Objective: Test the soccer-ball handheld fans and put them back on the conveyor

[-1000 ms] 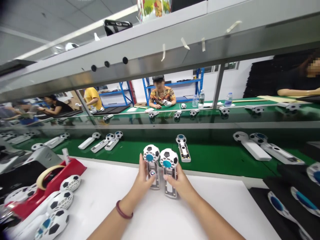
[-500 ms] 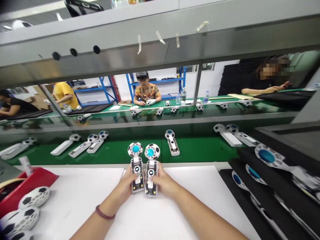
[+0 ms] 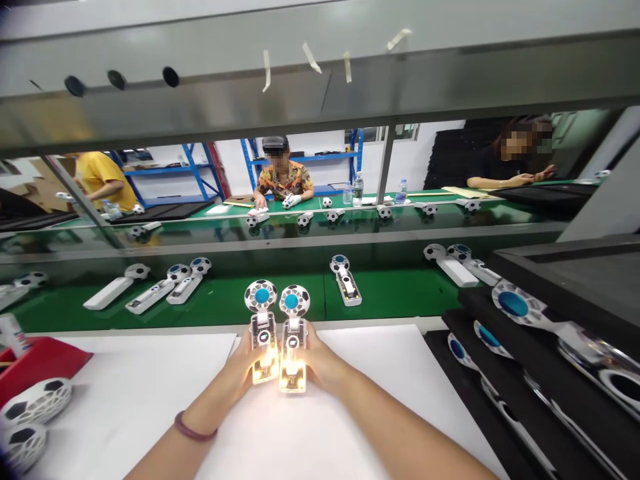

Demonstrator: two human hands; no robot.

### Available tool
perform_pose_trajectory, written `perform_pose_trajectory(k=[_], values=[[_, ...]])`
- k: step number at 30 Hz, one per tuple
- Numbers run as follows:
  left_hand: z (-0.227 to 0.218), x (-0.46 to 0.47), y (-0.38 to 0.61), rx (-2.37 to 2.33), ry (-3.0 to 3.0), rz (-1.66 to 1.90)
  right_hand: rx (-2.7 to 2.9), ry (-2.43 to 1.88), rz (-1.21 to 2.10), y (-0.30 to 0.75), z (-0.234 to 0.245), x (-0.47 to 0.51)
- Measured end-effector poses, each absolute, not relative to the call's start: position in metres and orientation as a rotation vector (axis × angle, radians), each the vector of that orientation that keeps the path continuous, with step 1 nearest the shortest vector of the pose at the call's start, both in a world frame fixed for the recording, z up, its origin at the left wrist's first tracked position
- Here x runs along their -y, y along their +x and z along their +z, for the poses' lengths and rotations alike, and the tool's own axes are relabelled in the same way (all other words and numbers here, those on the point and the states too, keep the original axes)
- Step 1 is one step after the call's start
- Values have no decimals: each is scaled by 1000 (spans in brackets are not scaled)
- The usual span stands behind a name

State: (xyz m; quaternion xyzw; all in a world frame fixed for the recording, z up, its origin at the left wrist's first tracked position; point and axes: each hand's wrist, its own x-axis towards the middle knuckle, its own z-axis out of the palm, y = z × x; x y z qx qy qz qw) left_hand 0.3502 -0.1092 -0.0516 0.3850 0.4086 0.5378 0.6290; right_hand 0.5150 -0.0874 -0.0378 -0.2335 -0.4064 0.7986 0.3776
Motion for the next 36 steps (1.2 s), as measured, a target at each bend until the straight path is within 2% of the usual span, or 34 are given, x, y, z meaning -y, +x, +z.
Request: perform_pose_trajectory(k=[18,36], values=[[-51,107,351,-971,861,1227,986,-532,2084,520,-51,84],[-54,107,347,-888,910,1194,1161,-557,2066,524,-60,85]])
